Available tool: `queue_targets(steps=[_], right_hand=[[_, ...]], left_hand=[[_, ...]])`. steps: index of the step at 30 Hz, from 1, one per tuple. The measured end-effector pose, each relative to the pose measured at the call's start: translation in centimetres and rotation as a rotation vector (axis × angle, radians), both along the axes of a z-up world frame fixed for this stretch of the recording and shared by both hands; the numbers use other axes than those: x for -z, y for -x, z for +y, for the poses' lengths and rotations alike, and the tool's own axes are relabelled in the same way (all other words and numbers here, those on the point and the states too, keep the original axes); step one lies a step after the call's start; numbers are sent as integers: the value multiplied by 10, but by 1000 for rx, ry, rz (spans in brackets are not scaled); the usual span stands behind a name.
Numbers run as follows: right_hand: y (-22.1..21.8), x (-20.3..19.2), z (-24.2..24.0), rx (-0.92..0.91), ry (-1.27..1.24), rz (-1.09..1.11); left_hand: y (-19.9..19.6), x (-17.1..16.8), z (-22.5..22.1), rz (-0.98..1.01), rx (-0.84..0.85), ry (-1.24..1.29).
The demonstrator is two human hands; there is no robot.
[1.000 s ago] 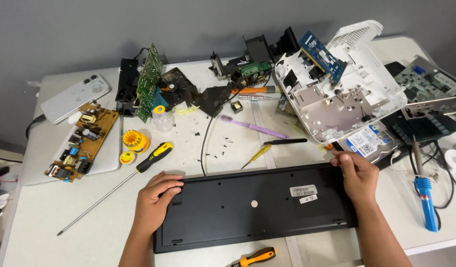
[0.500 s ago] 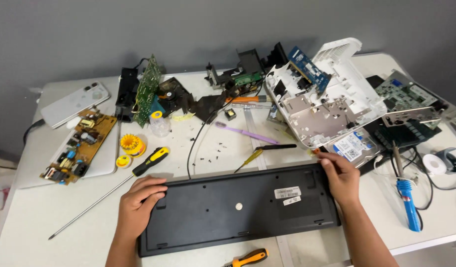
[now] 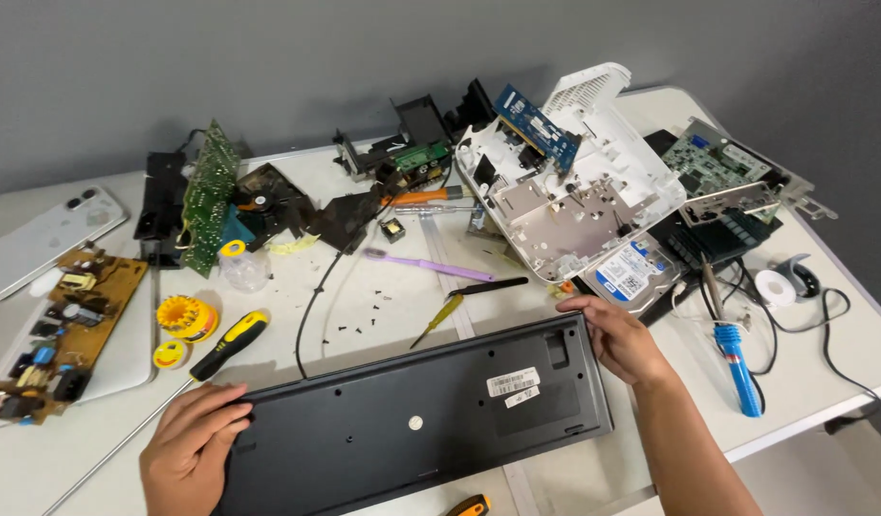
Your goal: Disassembling a computer keyboard by prying open the plastic casing with a screwdriver
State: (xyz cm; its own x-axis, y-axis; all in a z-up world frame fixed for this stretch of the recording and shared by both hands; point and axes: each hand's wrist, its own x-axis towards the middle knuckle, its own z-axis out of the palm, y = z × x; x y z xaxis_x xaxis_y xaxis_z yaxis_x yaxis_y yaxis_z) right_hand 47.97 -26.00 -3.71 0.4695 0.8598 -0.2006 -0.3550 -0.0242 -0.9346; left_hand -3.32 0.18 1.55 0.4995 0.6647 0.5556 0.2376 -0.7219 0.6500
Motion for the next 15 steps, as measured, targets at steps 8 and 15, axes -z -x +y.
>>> queue_targets(steps=[8, 15], right_hand=[[-1, 1, -3, -181, -32, 22], [13, -19, 8, -151, 137, -97]], left_hand=[[1, 0, 6, 53, -91, -9], [-5, -10, 2, 105, -151, 58]])
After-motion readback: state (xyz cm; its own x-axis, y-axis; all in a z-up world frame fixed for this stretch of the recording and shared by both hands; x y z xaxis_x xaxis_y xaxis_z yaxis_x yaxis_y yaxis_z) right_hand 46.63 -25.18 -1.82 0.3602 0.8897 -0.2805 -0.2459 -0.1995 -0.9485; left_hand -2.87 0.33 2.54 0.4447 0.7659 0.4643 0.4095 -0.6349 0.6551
